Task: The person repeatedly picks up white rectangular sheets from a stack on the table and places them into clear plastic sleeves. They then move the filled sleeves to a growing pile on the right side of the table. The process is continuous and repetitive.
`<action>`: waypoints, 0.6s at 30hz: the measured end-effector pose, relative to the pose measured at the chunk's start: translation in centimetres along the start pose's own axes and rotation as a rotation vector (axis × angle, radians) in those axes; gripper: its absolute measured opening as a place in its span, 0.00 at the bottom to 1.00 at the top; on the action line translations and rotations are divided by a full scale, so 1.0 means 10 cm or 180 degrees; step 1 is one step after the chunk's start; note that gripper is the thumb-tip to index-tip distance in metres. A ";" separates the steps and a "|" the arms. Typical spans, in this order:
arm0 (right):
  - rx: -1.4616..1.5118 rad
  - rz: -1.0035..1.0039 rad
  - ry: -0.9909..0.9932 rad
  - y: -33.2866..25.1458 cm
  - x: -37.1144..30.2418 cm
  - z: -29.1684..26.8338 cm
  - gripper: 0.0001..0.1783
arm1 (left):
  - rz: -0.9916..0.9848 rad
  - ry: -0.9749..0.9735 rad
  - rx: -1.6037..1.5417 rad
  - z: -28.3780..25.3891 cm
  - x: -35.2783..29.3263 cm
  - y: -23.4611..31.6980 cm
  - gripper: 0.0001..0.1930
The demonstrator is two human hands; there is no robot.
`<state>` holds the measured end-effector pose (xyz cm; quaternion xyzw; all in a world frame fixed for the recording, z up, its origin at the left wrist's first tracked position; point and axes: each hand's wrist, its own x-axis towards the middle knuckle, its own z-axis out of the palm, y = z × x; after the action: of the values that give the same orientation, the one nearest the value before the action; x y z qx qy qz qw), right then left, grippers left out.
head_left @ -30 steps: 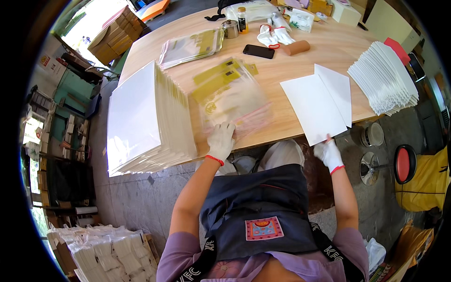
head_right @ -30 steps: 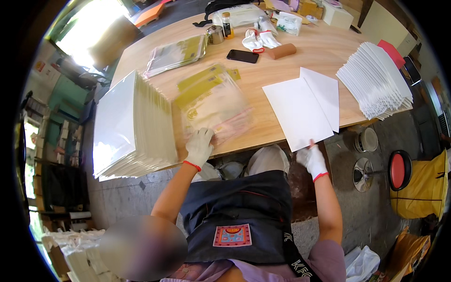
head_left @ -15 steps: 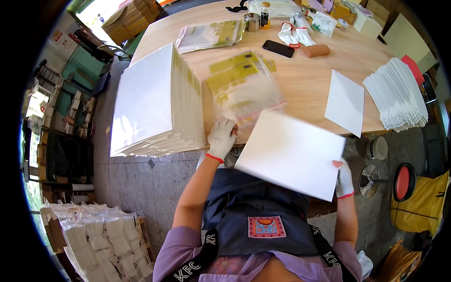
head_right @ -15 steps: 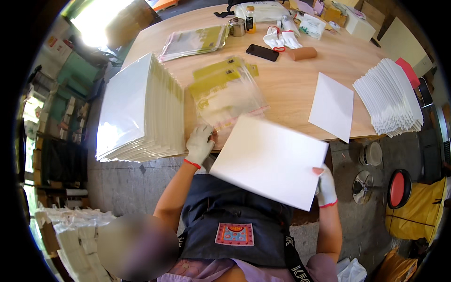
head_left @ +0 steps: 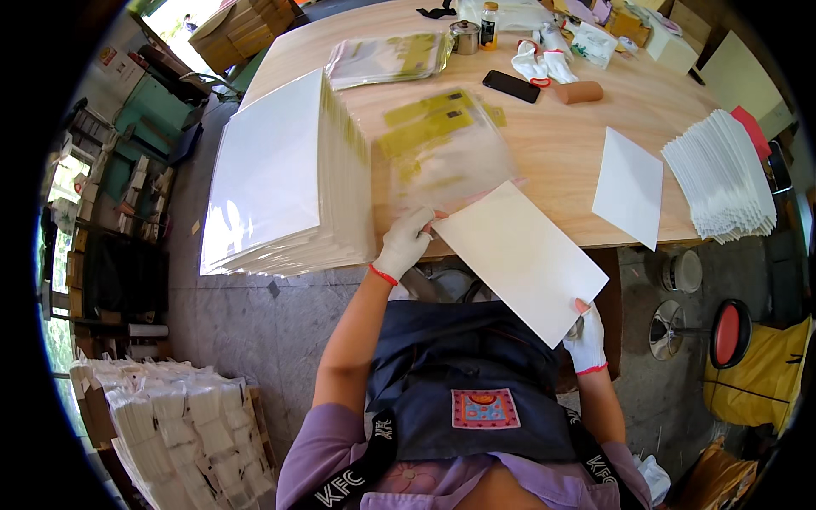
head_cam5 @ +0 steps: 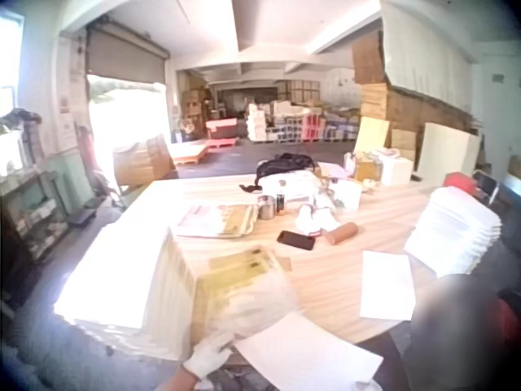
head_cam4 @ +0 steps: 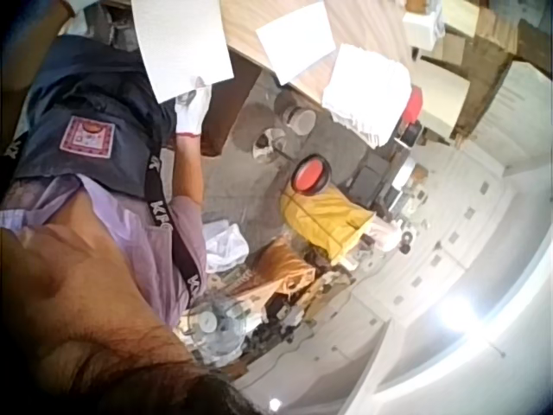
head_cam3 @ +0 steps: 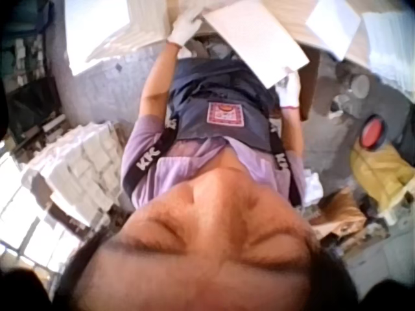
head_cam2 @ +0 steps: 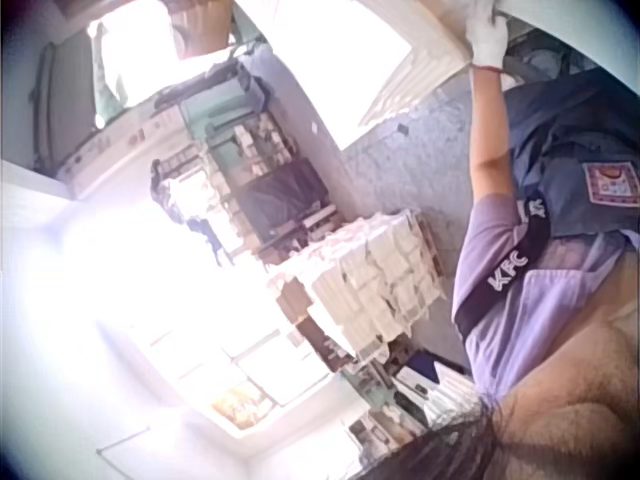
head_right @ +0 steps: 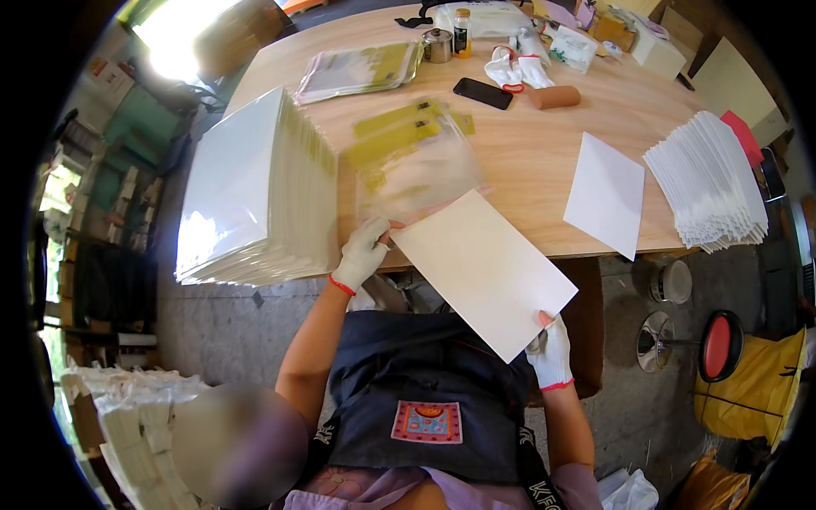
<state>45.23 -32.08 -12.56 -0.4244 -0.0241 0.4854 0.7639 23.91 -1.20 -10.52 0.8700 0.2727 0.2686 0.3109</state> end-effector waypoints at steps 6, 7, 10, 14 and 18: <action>-0.0017 -0.0146 0.0080 0.14 -0.07 0.30 0.22 | 0.0052 0.0420 0.0233 0.10 -0.16 0.18 0.22; 0.0050 -0.0153 0.0143 0.16 -0.09 0.38 0.20 | 0.0074 0.0569 0.0310 0.15 -0.20 0.25 0.24; -0.0186 -0.0047 -0.0008 0.15 -0.22 0.55 0.17 | -0.0948 0.2214 -0.1156 0.45 -0.28 0.60 0.25; -0.0395 -0.0181 0.0221 0.04 -0.38 0.78 0.16 | -0.1705 0.2136 -0.3077 1.04 -0.33 0.30 0.20; -0.0544 -0.0090 0.0071 -0.07 -0.45 0.81 0.16 | -0.2305 0.1277 -0.6852 1.42 -0.42 0.04 0.20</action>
<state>39.73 -30.57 -5.22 -0.4931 -0.0630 0.4660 0.7319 30.09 -9.69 -20.90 -0.0333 0.1806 0.3906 0.9021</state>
